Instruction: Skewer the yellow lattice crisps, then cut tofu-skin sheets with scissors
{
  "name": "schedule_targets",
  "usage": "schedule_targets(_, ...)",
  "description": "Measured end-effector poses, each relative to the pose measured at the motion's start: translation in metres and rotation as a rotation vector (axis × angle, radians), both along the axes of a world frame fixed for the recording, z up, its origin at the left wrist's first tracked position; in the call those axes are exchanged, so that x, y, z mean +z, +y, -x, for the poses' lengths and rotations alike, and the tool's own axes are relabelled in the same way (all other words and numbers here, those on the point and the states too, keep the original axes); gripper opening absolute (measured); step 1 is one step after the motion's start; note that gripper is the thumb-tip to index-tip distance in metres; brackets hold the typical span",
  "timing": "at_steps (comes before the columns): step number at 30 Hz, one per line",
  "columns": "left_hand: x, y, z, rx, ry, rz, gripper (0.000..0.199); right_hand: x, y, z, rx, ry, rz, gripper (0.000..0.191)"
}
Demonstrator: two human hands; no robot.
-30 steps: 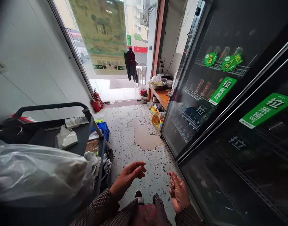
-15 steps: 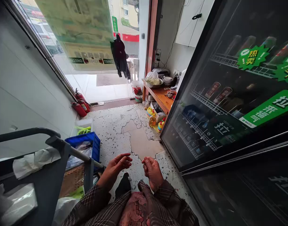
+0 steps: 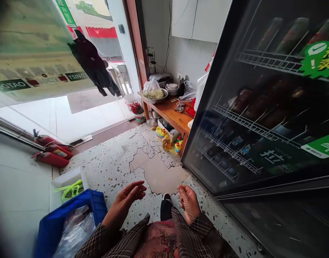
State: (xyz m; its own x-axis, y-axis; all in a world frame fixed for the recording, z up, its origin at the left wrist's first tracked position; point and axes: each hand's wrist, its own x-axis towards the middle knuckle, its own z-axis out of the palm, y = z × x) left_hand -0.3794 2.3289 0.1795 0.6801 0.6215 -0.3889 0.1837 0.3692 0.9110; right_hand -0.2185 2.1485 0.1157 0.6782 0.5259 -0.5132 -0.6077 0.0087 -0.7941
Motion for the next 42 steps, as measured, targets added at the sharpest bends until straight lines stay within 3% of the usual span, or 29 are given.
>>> schedule_targets(5,0.002,0.059,-0.039,0.083,0.055,-0.056,0.058,-0.003,0.074,-0.060,0.056,-0.070,-0.068,0.053)
schedule_targets(10,-0.003,0.111,-0.070,0.132,0.091,-0.070,0.060,0.010,0.152,-0.100,0.137,-0.105,-0.160,0.052)
schedule_targets(13,-0.006,0.144,-0.091,0.112,0.078,-0.051,0.060,0.018,0.183,-0.116,0.130,-0.147,-0.189,0.054)
schedule_targets(17,-0.005,0.192,-0.125,0.018,0.060,-0.031,0.058,0.014,0.206,-0.131,-0.004,-0.203,-0.138,0.056)
schedule_targets(23,0.000,0.282,-0.157,-0.217,0.000,-0.015,0.052,0.007,0.249,-0.120,-0.308,-0.346,0.048,0.057)
schedule_targets(28,0.002,0.369,-0.154,-0.309,-0.018,0.008,0.051,0.015,0.313,-0.092,-0.465,-0.502,0.176,0.062)
schedule_targets(31,0.002,0.410,-0.151,-0.340,-0.012,0.004,0.053,0.020,0.345,-0.081,-0.520,-0.558,0.223,0.061)
schedule_targets(36,-0.006,0.446,-0.159,-0.321,0.010,0.001,0.053,0.022,0.367,-0.080,-0.594,-0.601,0.251,0.059)
schedule_targets(42,-0.014,0.465,-0.204,-0.460,0.024,0.074,0.060,0.021,0.361,-0.108,-0.700,-0.559,0.300,0.055)
